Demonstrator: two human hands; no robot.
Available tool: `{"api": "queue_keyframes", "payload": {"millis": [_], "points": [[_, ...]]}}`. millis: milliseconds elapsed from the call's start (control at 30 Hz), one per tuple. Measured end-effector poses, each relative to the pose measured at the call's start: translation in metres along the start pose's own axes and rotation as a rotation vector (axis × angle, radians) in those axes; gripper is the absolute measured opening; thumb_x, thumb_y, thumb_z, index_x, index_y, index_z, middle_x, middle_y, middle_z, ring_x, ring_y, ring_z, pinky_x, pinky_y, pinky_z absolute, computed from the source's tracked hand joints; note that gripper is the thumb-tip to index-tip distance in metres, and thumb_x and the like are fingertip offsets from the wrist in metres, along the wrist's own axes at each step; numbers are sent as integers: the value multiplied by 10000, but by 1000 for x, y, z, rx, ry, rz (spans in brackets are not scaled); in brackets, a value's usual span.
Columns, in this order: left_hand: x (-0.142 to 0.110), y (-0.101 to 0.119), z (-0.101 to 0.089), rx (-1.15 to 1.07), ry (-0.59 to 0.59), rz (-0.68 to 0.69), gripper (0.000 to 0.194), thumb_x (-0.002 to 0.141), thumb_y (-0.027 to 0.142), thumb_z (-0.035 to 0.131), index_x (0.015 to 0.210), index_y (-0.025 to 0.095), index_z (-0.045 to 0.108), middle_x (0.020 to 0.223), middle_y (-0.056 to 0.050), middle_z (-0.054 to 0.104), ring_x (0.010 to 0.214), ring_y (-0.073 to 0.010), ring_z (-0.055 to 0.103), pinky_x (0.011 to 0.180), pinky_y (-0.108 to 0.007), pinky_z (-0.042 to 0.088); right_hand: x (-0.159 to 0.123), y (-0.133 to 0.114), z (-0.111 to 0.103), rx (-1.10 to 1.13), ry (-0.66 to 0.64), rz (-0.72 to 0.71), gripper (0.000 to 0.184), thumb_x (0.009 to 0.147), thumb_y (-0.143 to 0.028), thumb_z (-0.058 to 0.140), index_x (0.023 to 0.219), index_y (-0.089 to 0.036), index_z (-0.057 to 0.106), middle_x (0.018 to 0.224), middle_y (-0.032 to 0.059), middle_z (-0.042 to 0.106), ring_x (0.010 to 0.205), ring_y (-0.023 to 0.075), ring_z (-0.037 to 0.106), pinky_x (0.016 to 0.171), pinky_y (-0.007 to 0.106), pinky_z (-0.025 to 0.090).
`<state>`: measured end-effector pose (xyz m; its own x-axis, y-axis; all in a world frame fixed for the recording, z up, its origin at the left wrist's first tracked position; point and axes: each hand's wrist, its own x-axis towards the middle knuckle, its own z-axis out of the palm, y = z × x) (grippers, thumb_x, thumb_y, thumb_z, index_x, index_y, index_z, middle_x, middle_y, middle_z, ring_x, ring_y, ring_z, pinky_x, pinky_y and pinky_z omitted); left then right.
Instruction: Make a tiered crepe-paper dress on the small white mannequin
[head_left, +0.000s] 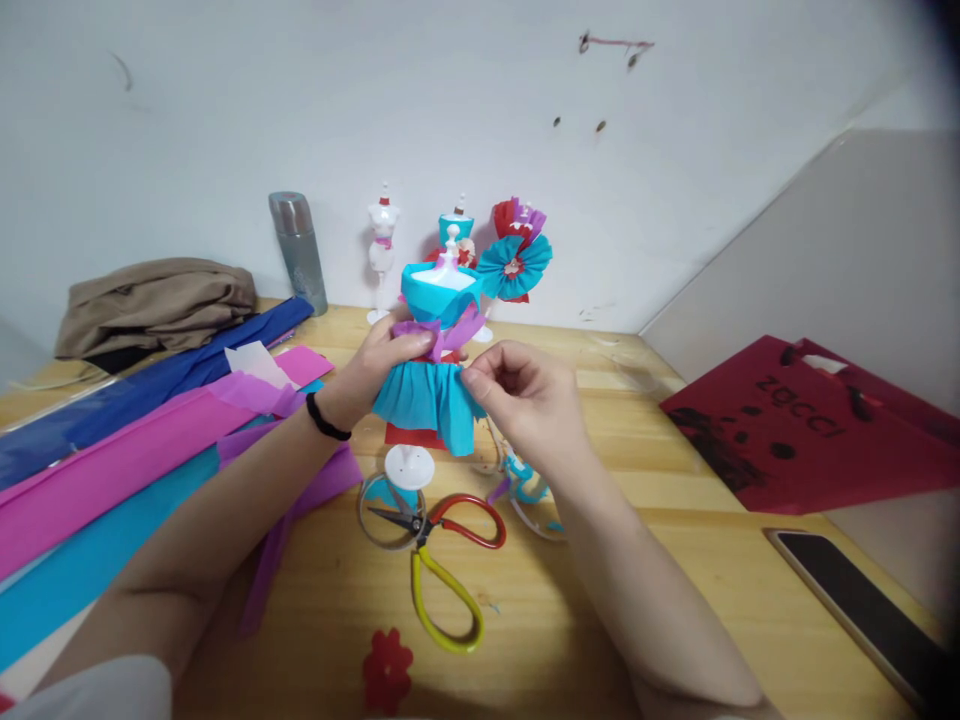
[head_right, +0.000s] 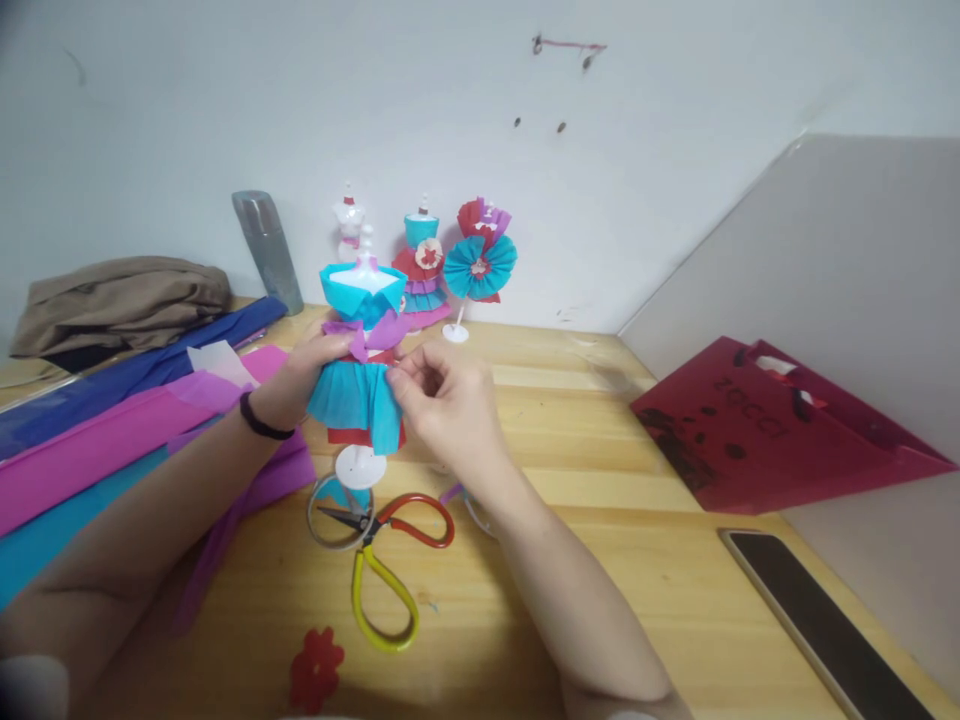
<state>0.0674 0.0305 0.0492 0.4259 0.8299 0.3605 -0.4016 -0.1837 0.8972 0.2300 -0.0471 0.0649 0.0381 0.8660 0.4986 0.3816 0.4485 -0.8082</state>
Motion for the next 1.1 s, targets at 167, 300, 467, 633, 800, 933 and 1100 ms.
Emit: {"api": "queue_keyframes", "payload": {"millis": [167, 300, 467, 633, 800, 933, 1100], "points": [[1, -1, 0, -19, -16, 32, 359, 720, 349, 783, 1024, 171, 709, 901, -42, 739, 880, -248, 719, 814, -358, 567, -5, -4, 0, -268, 66, -196, 174, 848, -233, 602, 680, -189, 584, 563, -25, 559, 487, 98, 474, 488, 246, 367], [1, 1, 0, 14, -37, 82, 374, 740, 375, 792, 1040, 167, 714, 1004, -67, 747, 959, -251, 708, 854, -345, 559, -9, -4, 2, -459, 139, -407, 208, 906, -208, 597, 698, -190, 593, 626, 2, 580, 527, 110, 504, 515, 263, 386], [-1, 6, 2, 10, -35, 88, 378, 748, 361, 794, 1068, 177, 714, 1028, -66, 748, 991, -269, 707, 856, -362, 571, -13, -2, 7, -599, 180, -583, 223, 954, -181, 569, 734, -187, 602, 640, 17, 565, 535, 115, 519, 507, 265, 397], [-1, 9, 1, 31, 14, 116, 313, 737, 351, 790, 988, 174, 729, 1033, -61, 752, 1065, -290, 689, 954, -379, 542, -13, -3, 9, -638, 214, -704, 190, 940, -149, 580, 755, -185, 601, 658, 30, 594, 550, 124, 525, 515, 276, 407], [-1, 6, -2, 25, -13, 134, 364, 741, 339, 790, 1063, 181, 727, 1050, -61, 752, 1069, -288, 687, 967, -386, 533, -15, -8, 8, -624, 142, -670, 174, 934, -179, 560, 764, -194, 594, 715, 52, 619, 620, 154, 571, 547, 297, 427], [-1, 3, -3, 5, -30, 142, 287, 773, 336, 765, 1013, 184, 723, 1096, -69, 747, 1057, -264, 687, 971, -366, 514, -19, -11, 8, -633, 100, -715, 173, 927, -172, 572, 756, -193, 588, 703, 47, 640, 620, 153, 580, 548, 301, 427], [0, 3, -3, 24, 59, 125, 345, 762, 343, 776, 1061, 189, 701, 1079, -58, 741, 988, -247, 693, 894, -352, 534, -20, -15, 7, -612, 85, -712, 132, 938, -276, 591, 864, -176, 636, 743, 68, 669, 642, 171, 603, 555, 313, 451]]}}
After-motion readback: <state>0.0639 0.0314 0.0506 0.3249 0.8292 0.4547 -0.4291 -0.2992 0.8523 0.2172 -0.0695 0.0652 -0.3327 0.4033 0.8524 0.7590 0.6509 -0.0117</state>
